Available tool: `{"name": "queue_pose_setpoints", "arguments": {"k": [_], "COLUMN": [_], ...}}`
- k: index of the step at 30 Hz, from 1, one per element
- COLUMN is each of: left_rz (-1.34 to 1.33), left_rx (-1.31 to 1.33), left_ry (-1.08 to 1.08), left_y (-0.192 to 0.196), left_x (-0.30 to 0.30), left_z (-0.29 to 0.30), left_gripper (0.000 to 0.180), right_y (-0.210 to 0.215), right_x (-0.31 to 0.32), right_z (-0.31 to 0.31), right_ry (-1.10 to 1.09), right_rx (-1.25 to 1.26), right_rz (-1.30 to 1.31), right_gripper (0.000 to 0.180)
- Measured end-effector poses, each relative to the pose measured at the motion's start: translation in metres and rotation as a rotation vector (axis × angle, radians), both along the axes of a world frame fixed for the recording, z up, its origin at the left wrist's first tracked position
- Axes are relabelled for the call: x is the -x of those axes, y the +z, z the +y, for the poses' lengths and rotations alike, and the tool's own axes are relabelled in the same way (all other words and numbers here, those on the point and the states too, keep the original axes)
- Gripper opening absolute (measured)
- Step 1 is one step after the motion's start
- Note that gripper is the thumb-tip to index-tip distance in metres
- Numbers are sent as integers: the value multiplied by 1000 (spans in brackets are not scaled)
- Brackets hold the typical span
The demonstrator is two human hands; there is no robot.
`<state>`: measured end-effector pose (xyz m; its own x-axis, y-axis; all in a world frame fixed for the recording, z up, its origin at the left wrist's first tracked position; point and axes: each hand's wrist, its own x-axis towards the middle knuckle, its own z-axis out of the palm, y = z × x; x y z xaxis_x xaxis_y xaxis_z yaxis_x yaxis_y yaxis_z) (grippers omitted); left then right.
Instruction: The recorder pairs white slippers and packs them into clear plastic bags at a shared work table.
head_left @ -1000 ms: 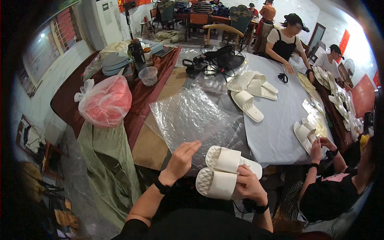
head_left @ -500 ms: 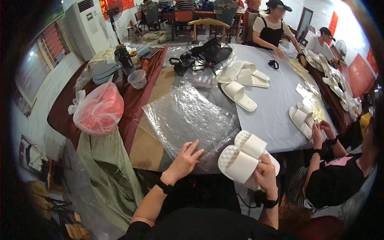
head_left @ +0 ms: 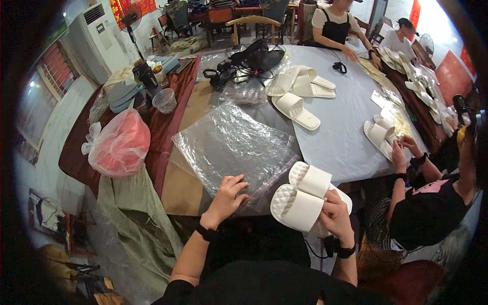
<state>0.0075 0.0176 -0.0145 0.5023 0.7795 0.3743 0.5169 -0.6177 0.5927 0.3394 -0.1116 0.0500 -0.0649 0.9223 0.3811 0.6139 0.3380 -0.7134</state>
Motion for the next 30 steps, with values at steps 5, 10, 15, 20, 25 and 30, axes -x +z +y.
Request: {"name": "queue_pose_setpoints", "arguments": {"k": [5, 10, 15, 20, 25, 30], "left_rz": [-73, -317, -469, -311, -43, 267], "left_rx": [-8, 89, 127, -6, -48, -44], "left_ry": [33, 137, 213, 199, -80, -25], "left_y": [0, 22, 29, 23, -21, -3], "left_x": [0, 1, 2, 16, -14, -16], "left_z": [3, -12, -8, -19, -7, -22], "left_gripper": [20, 10, 10, 15, 32, 81], "right_y": [-5, 1, 4, 17, 13, -14], "right_x": [1, 2, -1, 21, 25, 14], "right_z": [11, 11, 16, 30, 26, 45], "right_ry": [55, 23, -2, 232, 173, 95], "right_rx": [17, -9, -14, -39, -28, -15], "right_rz": [-77, -66, -47, -37, -87, -51], "right_gripper": [28, 27, 25, 30, 32, 31]}}
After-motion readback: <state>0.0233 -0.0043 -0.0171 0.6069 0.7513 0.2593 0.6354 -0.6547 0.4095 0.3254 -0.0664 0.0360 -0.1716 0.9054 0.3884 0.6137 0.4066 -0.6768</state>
